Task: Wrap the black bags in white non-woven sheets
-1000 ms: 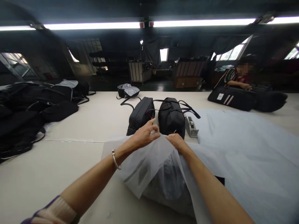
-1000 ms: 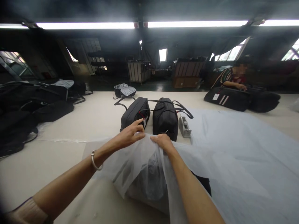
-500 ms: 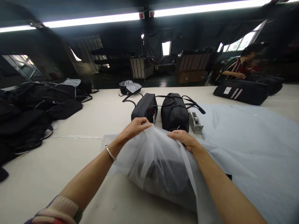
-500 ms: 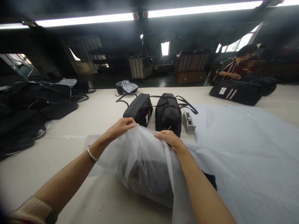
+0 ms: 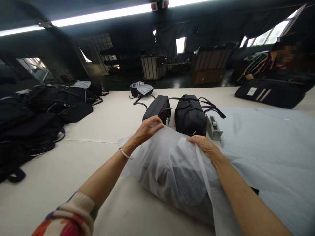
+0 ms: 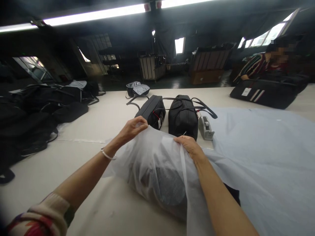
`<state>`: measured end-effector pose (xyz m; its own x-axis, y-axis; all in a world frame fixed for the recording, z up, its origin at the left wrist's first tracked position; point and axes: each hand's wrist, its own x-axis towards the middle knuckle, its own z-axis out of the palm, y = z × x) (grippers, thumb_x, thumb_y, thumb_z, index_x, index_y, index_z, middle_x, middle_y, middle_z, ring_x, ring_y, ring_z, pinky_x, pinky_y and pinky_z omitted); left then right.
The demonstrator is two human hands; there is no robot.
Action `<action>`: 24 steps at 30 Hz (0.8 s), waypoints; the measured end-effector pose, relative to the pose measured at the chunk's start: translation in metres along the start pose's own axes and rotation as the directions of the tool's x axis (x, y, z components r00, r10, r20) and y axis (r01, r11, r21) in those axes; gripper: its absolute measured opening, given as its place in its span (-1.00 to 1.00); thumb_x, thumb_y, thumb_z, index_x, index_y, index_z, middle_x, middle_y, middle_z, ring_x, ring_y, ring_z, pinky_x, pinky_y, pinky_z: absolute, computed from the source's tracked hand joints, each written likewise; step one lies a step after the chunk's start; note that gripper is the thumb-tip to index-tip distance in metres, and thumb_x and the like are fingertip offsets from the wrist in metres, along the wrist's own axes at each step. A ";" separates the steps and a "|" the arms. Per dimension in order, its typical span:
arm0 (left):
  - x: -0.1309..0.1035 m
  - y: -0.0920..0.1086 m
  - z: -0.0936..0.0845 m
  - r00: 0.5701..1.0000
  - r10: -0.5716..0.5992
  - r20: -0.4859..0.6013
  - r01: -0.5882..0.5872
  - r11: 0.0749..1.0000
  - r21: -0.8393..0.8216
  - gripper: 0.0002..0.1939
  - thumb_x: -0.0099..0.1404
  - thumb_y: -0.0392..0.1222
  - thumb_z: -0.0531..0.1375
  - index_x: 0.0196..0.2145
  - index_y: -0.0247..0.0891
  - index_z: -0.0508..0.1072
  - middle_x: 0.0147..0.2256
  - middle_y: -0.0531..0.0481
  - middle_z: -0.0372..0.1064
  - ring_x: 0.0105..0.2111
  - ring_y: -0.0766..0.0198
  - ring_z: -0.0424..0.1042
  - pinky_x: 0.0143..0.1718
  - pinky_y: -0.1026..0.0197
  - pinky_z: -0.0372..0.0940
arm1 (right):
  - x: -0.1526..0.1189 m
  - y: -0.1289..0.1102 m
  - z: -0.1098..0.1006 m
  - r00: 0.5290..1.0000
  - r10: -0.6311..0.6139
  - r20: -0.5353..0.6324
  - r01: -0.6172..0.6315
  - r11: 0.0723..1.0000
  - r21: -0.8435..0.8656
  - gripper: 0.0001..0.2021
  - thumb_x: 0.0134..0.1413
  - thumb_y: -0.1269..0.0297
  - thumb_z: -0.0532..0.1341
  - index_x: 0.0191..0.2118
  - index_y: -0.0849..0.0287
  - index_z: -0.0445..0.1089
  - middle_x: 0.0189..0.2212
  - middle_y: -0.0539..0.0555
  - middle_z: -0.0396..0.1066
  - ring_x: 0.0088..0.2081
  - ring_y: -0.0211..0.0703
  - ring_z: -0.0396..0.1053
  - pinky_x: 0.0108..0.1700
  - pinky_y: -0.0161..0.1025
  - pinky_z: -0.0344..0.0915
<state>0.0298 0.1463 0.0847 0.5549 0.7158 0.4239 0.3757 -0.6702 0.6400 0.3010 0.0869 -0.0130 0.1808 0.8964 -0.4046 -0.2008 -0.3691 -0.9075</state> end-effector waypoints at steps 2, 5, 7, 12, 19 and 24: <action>-0.024 0.034 -0.017 0.982 0.187 0.013 -0.186 0.982 -0.011 -0.88 0.39 -0.18 0.20 -0.31 -0.25 0.41 -0.35 0.03 0.40 -0.33 0.31 0.37 -0.25 0.28 0.25 | 0.002 0.000 0.000 1.000 0.006 -0.011 -0.006 1.000 -0.001 -0.76 -0.37 0.25 0.44 -0.57 0.18 0.38 -0.68 -0.06 0.33 -0.61 -0.28 0.24 -0.55 -0.32 0.22; -0.057 0.076 -0.032 0.868 0.479 0.130 -0.483 0.875 0.001 -0.94 0.43 -0.28 0.17 -0.26 -0.25 0.38 -0.37 0.03 0.40 -0.37 0.35 0.37 -0.30 0.31 0.26 | 0.003 0.000 0.000 1.000 0.012 -0.017 -0.012 1.000 0.004 -0.78 -0.36 0.25 0.43 -0.57 0.17 0.39 -0.70 -0.08 0.32 -0.62 -0.29 0.23 -0.55 -0.33 0.21; -0.065 0.086 -0.030 0.816 0.551 0.174 -0.566 0.822 0.056 -0.95 0.45 -0.29 0.14 -0.24 -0.25 0.36 -0.37 0.02 0.40 -0.39 0.36 0.37 -0.31 0.31 0.25 | 0.002 0.000 0.000 1.000 0.013 -0.014 -0.013 1.000 0.005 -0.78 -0.35 0.26 0.44 -0.58 0.17 0.38 -0.70 -0.08 0.31 -0.62 -0.28 0.24 -0.55 -0.32 0.21; -0.014 0.041 0.008 0.945 0.286 0.156 -0.324 0.875 0.360 -0.84 0.50 -0.14 0.07 -0.24 -0.22 0.36 -0.31 0.03 0.44 -0.37 0.33 0.40 -0.32 0.29 0.20 | 0.000 0.000 0.000 1.000 0.009 -0.010 -0.009 1.000 0.001 -0.76 -0.35 0.26 0.44 -0.57 0.18 0.37 -0.69 -0.07 0.32 -0.62 -0.28 0.24 -0.55 -0.32 0.20; 0.038 -0.056 0.069 0.947 -0.078 0.313 -0.094 0.861 0.499 -0.90 0.32 -0.14 0.26 -0.35 -0.16 0.48 -0.35 0.09 0.50 -0.34 0.22 0.47 -0.43 0.27 0.13 | 0.000 0.001 0.000 1.000 0.027 -0.004 -0.027 0.999 0.036 -0.73 -0.38 0.25 0.45 -0.56 0.17 0.36 -0.68 -0.07 0.33 -0.61 -0.28 0.25 -0.53 -0.32 0.24; 0.034 -0.063 0.076 0.977 -0.024 0.213 -0.096 0.839 0.536 -0.88 0.27 -0.19 0.31 -0.22 -0.19 0.49 -0.15 -0.04 0.47 -0.13 0.11 0.42 -0.16 0.17 0.23 | 0.002 0.002 0.001 1.000 0.031 0.000 -0.031 0.998 0.048 -0.71 -0.41 0.23 0.46 -0.58 0.17 0.33 -0.69 -0.07 0.31 -0.61 -0.29 0.24 -0.53 -0.32 0.23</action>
<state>0.0812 0.1977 0.0099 0.6912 0.6734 0.2621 0.6594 -0.7362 0.1524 0.3001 0.0880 -0.0152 0.1749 0.8846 -0.4323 -0.2518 -0.3843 -0.8882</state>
